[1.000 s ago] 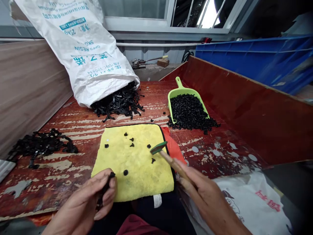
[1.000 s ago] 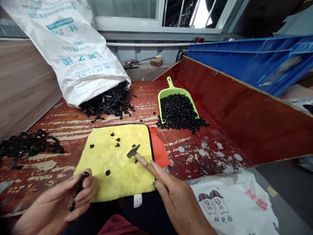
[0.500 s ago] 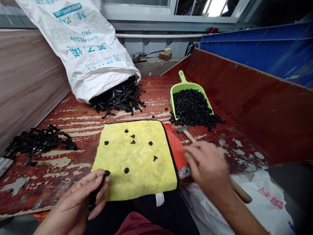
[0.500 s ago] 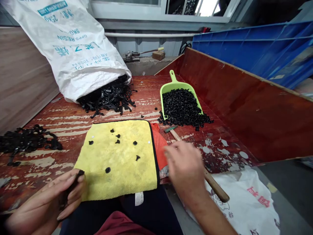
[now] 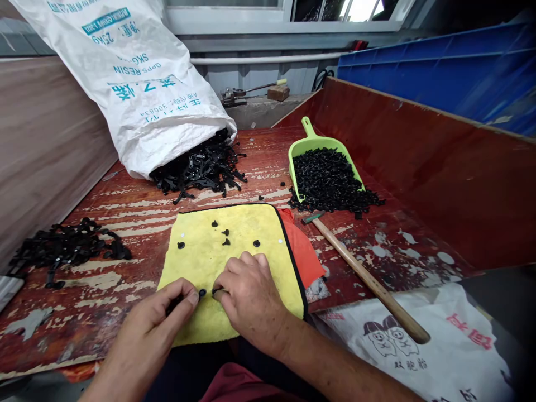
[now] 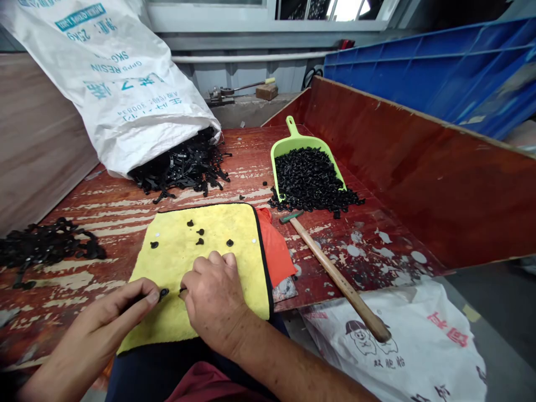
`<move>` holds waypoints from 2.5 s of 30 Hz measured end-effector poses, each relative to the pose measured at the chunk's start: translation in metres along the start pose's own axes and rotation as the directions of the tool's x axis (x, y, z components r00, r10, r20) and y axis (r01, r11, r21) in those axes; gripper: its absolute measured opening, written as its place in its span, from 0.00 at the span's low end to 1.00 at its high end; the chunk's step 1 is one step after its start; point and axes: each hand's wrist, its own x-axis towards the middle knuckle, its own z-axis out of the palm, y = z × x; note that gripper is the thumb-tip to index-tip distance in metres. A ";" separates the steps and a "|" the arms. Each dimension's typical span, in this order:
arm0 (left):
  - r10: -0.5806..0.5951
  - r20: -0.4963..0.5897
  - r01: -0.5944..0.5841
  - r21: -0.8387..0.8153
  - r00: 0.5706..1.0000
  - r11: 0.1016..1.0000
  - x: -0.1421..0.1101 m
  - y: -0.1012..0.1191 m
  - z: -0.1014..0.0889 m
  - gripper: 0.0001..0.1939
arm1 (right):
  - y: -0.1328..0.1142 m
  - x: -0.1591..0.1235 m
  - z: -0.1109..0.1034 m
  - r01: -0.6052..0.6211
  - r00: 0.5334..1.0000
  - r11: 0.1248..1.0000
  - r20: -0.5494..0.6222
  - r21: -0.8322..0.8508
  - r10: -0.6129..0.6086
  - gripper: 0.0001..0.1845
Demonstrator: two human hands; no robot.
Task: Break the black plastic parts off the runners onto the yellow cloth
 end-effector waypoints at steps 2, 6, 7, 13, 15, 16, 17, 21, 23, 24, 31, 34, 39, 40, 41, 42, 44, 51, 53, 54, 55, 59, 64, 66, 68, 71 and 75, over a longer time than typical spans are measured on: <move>0.049 -0.001 -0.048 0.111 0.999 0.993 0.003 -0.002 0.002 0.17 | 0.001 0.000 0.002 -0.010 1.000 1.000 -0.010 0.019 0.011 0.02; 0.118 -0.029 -0.110 0.184 0.993 0.977 0.008 -0.004 0.008 0.17 | 0.002 -0.003 0.005 -0.022 0.999 0.998 -0.037 0.064 0.025 0.02; 0.124 -0.043 -0.115 0.177 0.991 0.978 0.009 -0.004 0.009 0.17 | 0.003 -0.003 0.005 -0.022 0.999 0.997 -0.043 0.076 0.025 0.02; -0.052 -0.028 0.048 -0.139 0.998 0.989 0.007 -0.006 0.010 0.14 | 0.005 -0.004 0.005 -0.007 0.998 0.994 -0.065 0.107 0.014 0.01; -0.230 -0.012 0.212 -0.342 0.973 0.915 0.002 -0.003 0.005 0.13 | 0.007 -0.004 0.006 0.015 0.996 0.992 -0.094 0.121 -0.003 0.01; -0.298 0.020 0.276 -0.442 0.954 0.853 -0.001 -0.002 0.003 0.14 | 0.007 -0.004 0.006 0.027 0.993 0.991 -0.118 0.132 -0.011 0.02; -0.334 0.072 0.320 -0.526 0.940 0.788 -0.004 0.000 0.000 0.13 | 0.008 -0.005 0.007 0.041 0.989 0.989 -0.145 0.142 -0.020 0.02; -0.251 0.348 0.428 -0.675 0.903 0.602 -0.010 0.006 -0.007 0.10 | 0.006 -0.006 0.008 0.096 0.972 0.966 -0.230 0.240 -0.040 0.04; -0.232 0.423 0.477 -0.688 0.876 0.546 -0.011 0.006 -0.007 0.12 | 0.003 -0.005 0.007 0.072 0.975 0.908 -0.222 0.414 0.024 0.07; -0.232 0.436 0.489 -0.697 0.870 0.525 -0.012 0.005 -0.006 0.12 | 0.002 -0.004 0.005 0.043 0.977 0.852 -0.202 0.522 0.074 0.07; -0.177 0.402 0.431 -0.733 0.899 0.525 -0.017 0.001 0.005 0.14 | -0.008 0.002 -0.003 -0.177 0.961 0.368 0.081 0.913 0.263 0.06; -0.157 0.366 0.388 -0.733 0.917 0.559 -0.017 0.006 0.009 0.14 | -0.008 0.001 -0.002 -0.202 0.958 0.282 0.129 0.938 0.257 0.04; -0.162 0.342 0.371 -0.741 0.926 0.560 -0.016 0.008 0.010 0.14 | -0.008 -0.001 0.001 -0.202 0.953 0.147 0.159 0.968 0.258 0.11; -0.164 0.345 0.376 -0.744 0.924 0.553 -0.017 0.007 0.010 0.14 | -0.008 -0.001 0.001 -0.201 0.953 0.142 0.161 0.969 0.255 0.13; -0.167 0.349 0.381 -0.748 0.922 0.543 -0.018 0.006 0.010 0.14 | -0.009 -0.001 0.002 -0.199 0.955 0.138 0.160 0.970 0.251 0.15; -0.168 0.355 0.388 -0.751 0.920 0.534 -0.019 0.005 0.010 0.13 | -0.009 -0.001 0.002 -0.197 0.956 0.129 0.161 0.972 0.245 0.16; -0.166 0.371 0.402 -0.761 0.913 0.510 -0.021 0.003 0.010 0.13 | -0.010 -0.001 0.003 -0.192 0.959 0.091 0.167 0.977 0.230 0.19; -0.067 0.396 0.378 -0.793 0.916 0.479 -0.021 0.004 0.013 0.14 | -0.004 -0.002 0.002 -0.267 0.955 -0.034 0.269 0.963 0.124 0.25; -0.062 0.391 0.371 -0.796 0.918 0.479 -0.020 0.004 0.014 0.13 | -0.002 -0.003 0.001 -0.286 0.953 -0.026 0.287 0.958 0.100 0.25; -0.063 0.388 0.370 -0.799 0.919 0.474 -0.020 0.004 0.014 0.13 | -0.002 -0.003 0.001 -0.285 0.954 -0.023 0.285 0.958 0.096 0.25; -0.062 0.391 0.372 -0.801 0.918 0.468 -0.021 0.004 0.014 0.13 | -0.002 -0.003 0.001 -0.277 0.956 -0.018 0.277 0.961 0.098 0.24; -0.056 0.453 0.437 -0.810 0.890 0.391 -0.024 0.000 0.017 0.12 | -0.002 -0.005 0.004 -0.190 0.975 0.067 0.180 0.979 0.133 0.21; -0.062 0.484 0.482 -0.837 0.873 0.259 -0.028 -0.004 0.024 0.10 | -0.002 -0.005 0.009 -0.166 0.980 0.092 0.153 0.982 0.130 0.21; -0.057 0.482 0.477 -0.834 0.874 0.277 -0.028 -0.005 0.025 0.11 | 0.000 -0.005 0.010 -0.191 0.977 0.093 0.180 0.977 0.113 0.21; -0.050 0.489 0.479 -0.824 0.871 0.301 -0.028 -0.004 0.025 0.11 | 0.002 -0.004 0.008 -0.205 0.978 0.127 0.197 0.970 0.076 0.22; -0.064 0.484 0.475 -0.814 0.873 0.335 -0.027 -0.002 0.023 0.12 | 0.004 -0.003 0.000 -0.107 0.994 0.307 0.108 0.946 0.014 0.18; -0.096 0.455 0.454 -0.800 0.885 0.393 -0.025 0.000 0.019 0.13 | 0.002 -0.005 -0.012 0.110 0.992 0.565 -0.056 0.818 -0.112 0.08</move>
